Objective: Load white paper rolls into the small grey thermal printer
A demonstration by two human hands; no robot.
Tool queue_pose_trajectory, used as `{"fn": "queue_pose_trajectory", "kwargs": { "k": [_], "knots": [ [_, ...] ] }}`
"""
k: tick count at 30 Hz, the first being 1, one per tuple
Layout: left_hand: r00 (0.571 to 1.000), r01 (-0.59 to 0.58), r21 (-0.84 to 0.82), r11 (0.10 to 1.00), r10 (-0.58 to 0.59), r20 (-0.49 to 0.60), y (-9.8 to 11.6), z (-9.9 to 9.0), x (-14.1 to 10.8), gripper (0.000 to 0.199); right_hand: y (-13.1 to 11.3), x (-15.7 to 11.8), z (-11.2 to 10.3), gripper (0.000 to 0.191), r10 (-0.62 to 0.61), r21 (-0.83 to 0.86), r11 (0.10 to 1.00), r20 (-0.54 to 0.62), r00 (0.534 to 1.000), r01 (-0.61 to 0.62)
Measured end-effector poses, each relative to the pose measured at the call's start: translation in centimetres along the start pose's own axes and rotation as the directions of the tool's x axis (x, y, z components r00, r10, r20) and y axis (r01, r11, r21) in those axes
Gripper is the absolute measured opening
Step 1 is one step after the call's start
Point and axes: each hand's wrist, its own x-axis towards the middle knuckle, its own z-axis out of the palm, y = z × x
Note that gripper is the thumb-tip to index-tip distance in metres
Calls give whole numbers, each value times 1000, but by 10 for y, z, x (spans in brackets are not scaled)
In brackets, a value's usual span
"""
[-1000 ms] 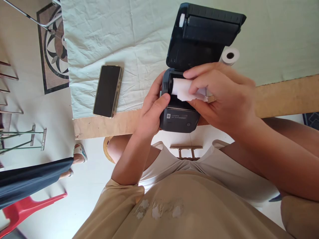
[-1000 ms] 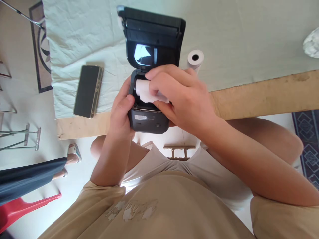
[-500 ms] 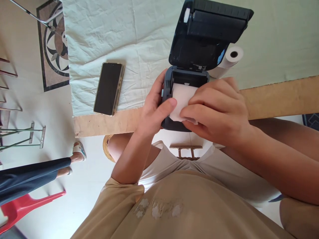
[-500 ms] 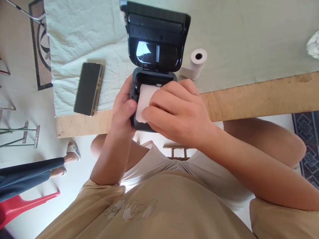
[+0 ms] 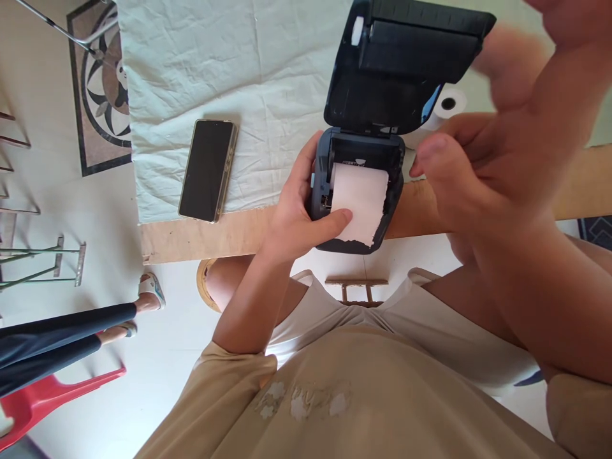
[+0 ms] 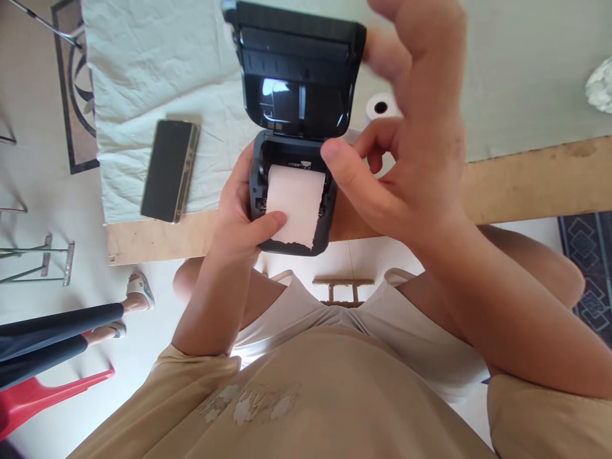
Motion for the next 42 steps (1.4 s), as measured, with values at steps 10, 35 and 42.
{"fn": "queue_pose_trajectory", "kwargs": {
  "k": [10, 35, 42],
  "knots": [
    [963, 222, -37, 974, -225, -146, 28, 19, -6, 118, 29, -1, -4, 34, -284, -188, 939, 50, 957, 288],
    [916, 277, -242, 930, -332, -226, 74, 33, 3, 54, 60, -7, 20, 83, -17, 217, 976, 215, 977, -31],
    [912, 280, -233, 931, -334, -237, 79, 35, 3, 62, 61, -6, 20, 77, -32, 172, 985, 197, 980, -2]
  ]
}}
